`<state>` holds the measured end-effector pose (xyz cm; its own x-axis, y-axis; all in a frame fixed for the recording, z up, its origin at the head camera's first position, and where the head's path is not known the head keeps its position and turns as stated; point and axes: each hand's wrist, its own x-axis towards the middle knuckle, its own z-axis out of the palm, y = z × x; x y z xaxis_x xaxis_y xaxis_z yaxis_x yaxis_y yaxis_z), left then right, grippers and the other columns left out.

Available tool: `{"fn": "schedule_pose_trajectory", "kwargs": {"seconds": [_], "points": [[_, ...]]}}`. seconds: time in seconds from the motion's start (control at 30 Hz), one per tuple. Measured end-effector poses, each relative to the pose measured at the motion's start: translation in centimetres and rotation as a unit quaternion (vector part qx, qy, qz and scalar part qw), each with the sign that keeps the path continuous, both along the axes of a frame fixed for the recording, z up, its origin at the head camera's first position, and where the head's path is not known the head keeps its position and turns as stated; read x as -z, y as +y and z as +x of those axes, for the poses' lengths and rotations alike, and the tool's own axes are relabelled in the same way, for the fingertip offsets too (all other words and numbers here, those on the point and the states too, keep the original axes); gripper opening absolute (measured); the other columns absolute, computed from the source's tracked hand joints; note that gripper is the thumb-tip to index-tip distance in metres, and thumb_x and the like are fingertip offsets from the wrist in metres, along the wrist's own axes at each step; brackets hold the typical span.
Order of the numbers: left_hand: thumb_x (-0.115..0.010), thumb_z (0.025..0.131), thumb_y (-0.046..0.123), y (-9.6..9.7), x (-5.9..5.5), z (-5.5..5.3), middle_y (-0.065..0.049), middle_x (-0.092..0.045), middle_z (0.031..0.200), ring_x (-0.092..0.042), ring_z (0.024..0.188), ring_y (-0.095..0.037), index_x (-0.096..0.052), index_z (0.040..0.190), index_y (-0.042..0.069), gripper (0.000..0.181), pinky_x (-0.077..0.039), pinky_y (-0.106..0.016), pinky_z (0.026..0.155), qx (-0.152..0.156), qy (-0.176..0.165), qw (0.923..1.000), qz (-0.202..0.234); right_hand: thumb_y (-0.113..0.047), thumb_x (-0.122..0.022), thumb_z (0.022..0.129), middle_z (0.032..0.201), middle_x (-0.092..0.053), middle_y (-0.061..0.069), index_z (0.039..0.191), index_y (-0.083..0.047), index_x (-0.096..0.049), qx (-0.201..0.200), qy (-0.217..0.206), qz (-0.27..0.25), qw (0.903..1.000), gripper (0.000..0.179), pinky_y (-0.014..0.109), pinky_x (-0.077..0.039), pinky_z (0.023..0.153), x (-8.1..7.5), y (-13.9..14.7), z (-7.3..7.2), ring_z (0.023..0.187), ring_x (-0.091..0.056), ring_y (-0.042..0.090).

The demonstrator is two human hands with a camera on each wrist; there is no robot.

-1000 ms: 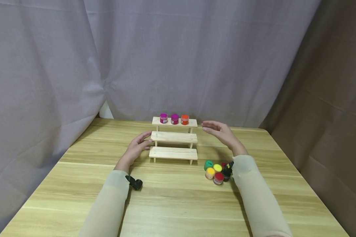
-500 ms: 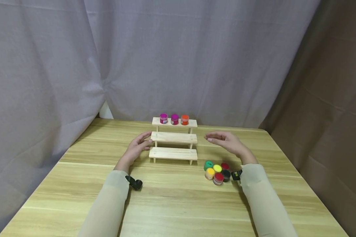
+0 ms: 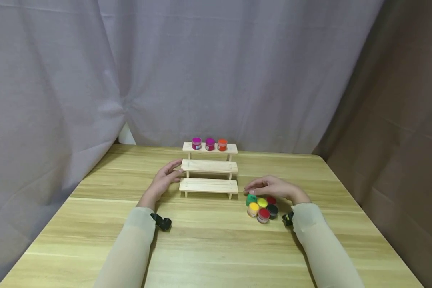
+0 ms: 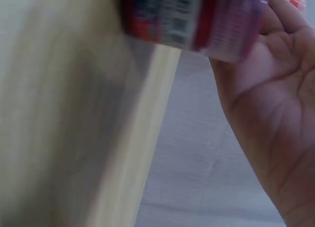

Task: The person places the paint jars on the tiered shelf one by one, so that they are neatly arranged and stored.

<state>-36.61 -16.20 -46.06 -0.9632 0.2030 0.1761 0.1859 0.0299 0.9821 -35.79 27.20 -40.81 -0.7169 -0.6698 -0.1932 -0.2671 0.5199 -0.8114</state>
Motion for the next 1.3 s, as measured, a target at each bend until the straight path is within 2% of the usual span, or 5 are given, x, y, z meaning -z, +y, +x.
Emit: {"fn": "schedule_pose_trajectory", "kwargs": {"seconds": [0.17,0.43,0.73,1.0,1.3], "points": [[-0.066,0.099,0.031,-0.1,-0.1,0.0,-0.008,-0.042,0.156,-0.054,0.129,-0.032,-0.047,0.150,0.017,0.056,-0.050,-0.045,0.104,-0.003,-0.005,1.0000,0.000,-0.029,-0.066,0.099,0.134,-0.065,0.006,0.133,-0.011,-0.065,-0.020,-0.023,0.000,0.9995,0.039,0.036,-0.048,0.106,0.5,0.2,-0.3,0.125,-0.058,0.021],[-0.064,0.100,0.031,-0.1,-0.2,0.1,-0.005,-0.042,0.156,-0.053,0.131,-0.030,-0.046,0.151,0.019,0.055,-0.051,-0.044,0.104,-0.005,-0.004,1.0000,-0.005,-0.021,-0.066,0.099,0.138,-0.061,0.013,0.138,-0.005,-0.060,-0.054,-0.061,-0.019,0.9965,0.043,0.037,-0.047,0.107,0.8,0.6,-0.4,0.128,-0.056,0.026],[-0.065,0.099,0.032,-0.1,-0.2,0.1,-0.008,-0.041,0.157,-0.054,0.129,-0.035,-0.044,0.152,0.014,0.059,-0.050,-0.046,0.104,0.001,-0.003,1.0000,-0.003,-0.017,-0.072,0.094,0.131,-0.065,0.013,0.134,-0.002,-0.062,-0.032,-0.079,-0.031,0.9959,0.044,0.035,-0.051,0.102,1.2,0.9,-0.4,0.123,-0.059,0.029],[-0.065,0.099,0.035,-0.2,0.0,0.0,-0.007,-0.038,0.159,-0.049,0.134,-0.033,-0.044,0.153,0.018,0.060,-0.047,-0.050,0.107,0.003,-0.009,0.9999,-0.003,-0.017,-0.072,0.094,0.130,-0.065,0.014,0.134,-0.002,-0.062,-0.044,-0.080,-0.032,0.9953,0.044,0.036,-0.052,0.100,1.3,0.7,-0.4,0.121,-0.059,0.030],[-0.063,0.101,0.029,0.0,-0.1,0.0,-0.009,-0.038,0.159,-0.049,0.134,-0.035,-0.042,0.153,0.014,0.058,-0.047,-0.051,0.106,0.006,-0.006,1.0000,0.006,-0.017,-0.070,0.096,0.131,-0.065,0.013,0.134,-0.003,-0.062,-0.041,-0.079,-0.030,0.9956,0.042,0.035,-0.052,0.100,1.5,0.9,-0.5,0.120,-0.060,0.029]]}}
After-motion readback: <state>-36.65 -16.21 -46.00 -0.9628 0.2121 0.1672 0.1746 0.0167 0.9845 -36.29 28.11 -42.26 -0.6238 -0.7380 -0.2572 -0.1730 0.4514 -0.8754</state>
